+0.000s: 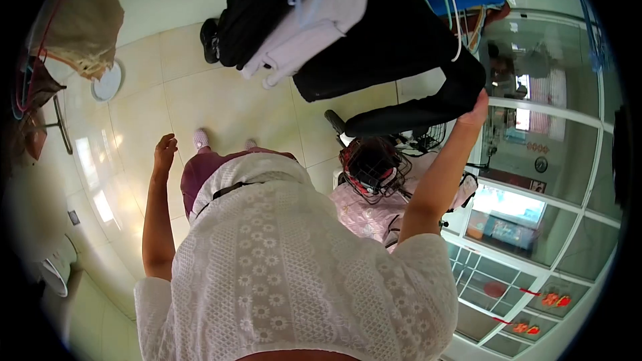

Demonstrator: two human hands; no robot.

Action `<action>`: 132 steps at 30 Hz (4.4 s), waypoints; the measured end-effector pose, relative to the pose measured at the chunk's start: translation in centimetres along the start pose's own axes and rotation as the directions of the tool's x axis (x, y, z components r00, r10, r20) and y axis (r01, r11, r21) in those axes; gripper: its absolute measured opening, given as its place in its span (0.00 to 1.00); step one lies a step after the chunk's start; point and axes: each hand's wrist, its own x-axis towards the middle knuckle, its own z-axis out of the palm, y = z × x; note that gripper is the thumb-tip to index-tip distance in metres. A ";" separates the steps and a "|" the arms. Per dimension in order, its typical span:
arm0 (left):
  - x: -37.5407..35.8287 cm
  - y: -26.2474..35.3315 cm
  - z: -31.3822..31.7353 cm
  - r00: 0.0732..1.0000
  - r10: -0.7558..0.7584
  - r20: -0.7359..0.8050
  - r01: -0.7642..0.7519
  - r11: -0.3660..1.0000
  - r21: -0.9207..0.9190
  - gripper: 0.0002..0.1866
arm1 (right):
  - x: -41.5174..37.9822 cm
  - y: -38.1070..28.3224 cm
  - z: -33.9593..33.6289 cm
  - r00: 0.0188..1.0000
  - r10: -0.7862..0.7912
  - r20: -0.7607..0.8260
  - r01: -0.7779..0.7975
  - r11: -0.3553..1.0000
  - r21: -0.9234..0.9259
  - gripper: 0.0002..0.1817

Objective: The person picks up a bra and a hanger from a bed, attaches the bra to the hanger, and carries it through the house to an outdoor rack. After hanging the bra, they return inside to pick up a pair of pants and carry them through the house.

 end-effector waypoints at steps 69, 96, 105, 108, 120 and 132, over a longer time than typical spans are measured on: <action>-4.4 43.3 26.5 0.271 0.963 -0.010 -0.895 0.255 0.367 0.43 | 10.0 -1.3 8.3 0.726 -0.141 0.673 0.033 0.985 0.171 0.13; -2.9 45.4 24.4 0.531 0.823 0.203 -0.823 0.558 -0.110 0.32 | 16.9 -16.6 0.1 0.938 -0.276 0.211 0.246 0.957 0.156 0.20; 0.5 42.3 23.4 0.653 0.720 0.234 -0.711 0.690 -0.139 0.23 | 8.3 -22.3 -8.3 0.670 -0.689 0.277 0.647 0.725 0.236 0.16; 1.6 42.0 24.7 0.641 0.727 0.246 -0.730 0.677 -0.096 0.24 | 6.5 -24.1 -10.0 0.619 -0.732 0.284 0.719 0.674 0.170 0.16; -2.8 37.2 25.5 0.451 0.854 -0.260 -0.890 0.408 -0.206 0.28 | -19.0 -24.9 -19.5 0.431 -0.901 -0.054 0.868 0.431 -0.248 0.15; -33.5 15.0 27.7 -0.422 0.533 0.733 -0.662 0.371 -0.651 0.43 | -50.9 -13.6 -26.2 0.354 -0.649 -0.674 0.491 0.742 -0.457 0.15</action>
